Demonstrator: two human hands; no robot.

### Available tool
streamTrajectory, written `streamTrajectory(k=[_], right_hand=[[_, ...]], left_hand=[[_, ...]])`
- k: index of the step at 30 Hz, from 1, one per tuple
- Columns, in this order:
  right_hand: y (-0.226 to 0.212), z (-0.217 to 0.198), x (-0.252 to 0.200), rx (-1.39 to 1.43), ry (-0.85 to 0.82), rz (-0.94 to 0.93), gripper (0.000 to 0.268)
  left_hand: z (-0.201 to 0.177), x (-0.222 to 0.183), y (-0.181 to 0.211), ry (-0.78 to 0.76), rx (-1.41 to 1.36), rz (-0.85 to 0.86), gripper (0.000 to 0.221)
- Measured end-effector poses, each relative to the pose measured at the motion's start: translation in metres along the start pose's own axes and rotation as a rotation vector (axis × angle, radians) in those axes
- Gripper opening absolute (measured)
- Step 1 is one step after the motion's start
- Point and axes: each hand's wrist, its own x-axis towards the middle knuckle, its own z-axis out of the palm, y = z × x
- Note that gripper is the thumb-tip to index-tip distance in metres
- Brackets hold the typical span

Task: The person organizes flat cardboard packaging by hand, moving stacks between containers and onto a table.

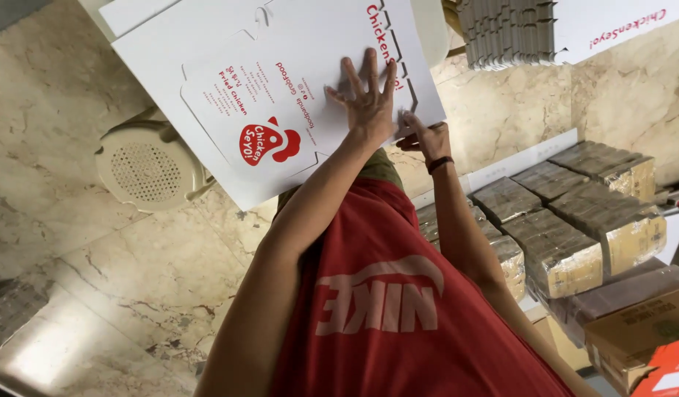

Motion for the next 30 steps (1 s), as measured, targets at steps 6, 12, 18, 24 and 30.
streamTrajectory(k=[6, 12, 18, 24, 30], right_hand=[[-0.017, 0.0, 0.004, -0.194, -0.036, -0.007, 0.049], [-0.002, 0.008, 0.008, -0.803, 0.153, -0.112, 0.061], [0.027, -0.01, -0.009, -0.868, 0.047, -0.935, 0.056], [-0.014, -0.016, -0.041, -0.437, -0.342, -0.881, 0.027], [-0.035, -0.022, -0.017, -0.118, -0.341, -0.204, 0.042]], left_hand=[[0.023, 0.018, 0.005, 0.187, -0.151, -0.045, 0.121], [-0.011, 0.001, 0.01, -0.024, -0.142, -0.078, 0.114], [-0.028, -0.005, 0.014, -0.057, -0.153, -0.202, 0.064], [-0.008, 0.005, 0.002, -0.085, 0.173, -0.114, 0.1], [0.025, 0.009, -0.045, 0.123, 0.086, 0.075, 0.115]])
